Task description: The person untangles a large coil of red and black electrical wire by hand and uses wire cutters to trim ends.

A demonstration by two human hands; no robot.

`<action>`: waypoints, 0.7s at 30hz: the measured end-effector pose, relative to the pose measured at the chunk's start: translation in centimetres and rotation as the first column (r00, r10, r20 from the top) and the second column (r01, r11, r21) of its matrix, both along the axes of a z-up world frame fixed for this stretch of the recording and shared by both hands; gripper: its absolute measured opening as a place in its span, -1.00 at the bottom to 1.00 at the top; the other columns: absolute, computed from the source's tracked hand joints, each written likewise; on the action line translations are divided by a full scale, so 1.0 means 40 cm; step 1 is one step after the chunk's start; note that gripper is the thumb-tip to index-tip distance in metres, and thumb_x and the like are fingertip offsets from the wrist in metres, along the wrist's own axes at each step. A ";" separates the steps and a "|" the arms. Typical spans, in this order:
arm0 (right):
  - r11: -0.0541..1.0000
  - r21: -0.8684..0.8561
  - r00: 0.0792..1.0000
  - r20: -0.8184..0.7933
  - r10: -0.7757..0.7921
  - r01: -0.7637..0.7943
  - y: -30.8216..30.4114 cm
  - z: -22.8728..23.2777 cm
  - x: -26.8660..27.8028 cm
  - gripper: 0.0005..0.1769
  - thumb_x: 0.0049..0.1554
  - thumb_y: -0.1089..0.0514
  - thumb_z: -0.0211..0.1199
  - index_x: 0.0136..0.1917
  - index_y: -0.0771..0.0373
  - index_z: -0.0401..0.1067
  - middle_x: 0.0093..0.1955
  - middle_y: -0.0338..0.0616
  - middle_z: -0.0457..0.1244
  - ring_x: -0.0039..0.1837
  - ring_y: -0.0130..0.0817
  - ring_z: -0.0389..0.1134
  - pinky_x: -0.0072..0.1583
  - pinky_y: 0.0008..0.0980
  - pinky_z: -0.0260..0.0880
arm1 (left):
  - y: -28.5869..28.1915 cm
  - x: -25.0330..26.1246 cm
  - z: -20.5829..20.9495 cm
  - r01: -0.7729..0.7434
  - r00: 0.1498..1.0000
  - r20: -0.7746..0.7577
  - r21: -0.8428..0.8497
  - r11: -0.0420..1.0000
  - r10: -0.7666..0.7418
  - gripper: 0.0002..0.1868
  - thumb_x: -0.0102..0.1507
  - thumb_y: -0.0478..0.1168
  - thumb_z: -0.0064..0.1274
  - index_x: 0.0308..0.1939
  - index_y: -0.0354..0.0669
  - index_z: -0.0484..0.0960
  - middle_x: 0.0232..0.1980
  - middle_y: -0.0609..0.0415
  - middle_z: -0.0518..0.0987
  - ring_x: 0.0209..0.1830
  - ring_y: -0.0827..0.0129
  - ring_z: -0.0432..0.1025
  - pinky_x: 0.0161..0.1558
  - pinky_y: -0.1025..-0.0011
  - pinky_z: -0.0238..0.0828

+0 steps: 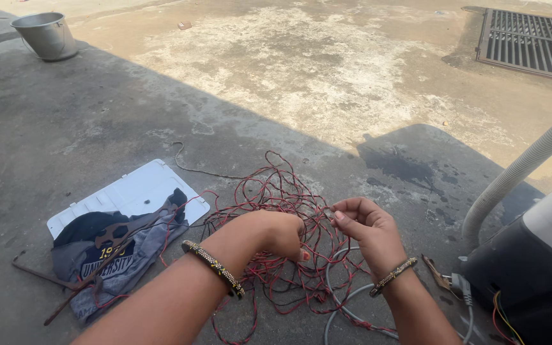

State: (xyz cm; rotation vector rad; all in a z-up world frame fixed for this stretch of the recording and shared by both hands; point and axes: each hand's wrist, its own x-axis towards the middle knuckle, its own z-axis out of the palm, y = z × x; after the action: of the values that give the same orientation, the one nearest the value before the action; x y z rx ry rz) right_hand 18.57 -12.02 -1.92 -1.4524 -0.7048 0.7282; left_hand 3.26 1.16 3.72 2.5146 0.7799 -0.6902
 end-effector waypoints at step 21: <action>0.995 0.036 0.988 -0.122 0.098 -0.094 -0.079 -0.043 0.162 -0.82 0.12 0.26 0.34 0.02 0.28 0.47 -0.08 -0.24 0.36 -0.03 -0.49 0.40 0.04 -0.40 0.47 | -0.174 0.204 -0.233 0.056 0.506 0.167 -0.985 0.161 0.846 -0.69 0.41 0.00 -0.11 -0.32 -0.07 0.52 -0.44 0.28 0.42 -0.52 0.58 0.24 -0.35 0.49 0.29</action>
State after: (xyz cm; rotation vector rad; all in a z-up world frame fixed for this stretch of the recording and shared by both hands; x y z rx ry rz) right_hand 25.05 -15.17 -3.65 -1.3408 -0.6909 0.8706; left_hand 11.43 -5.81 -5.61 1.0211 0.4911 0.2053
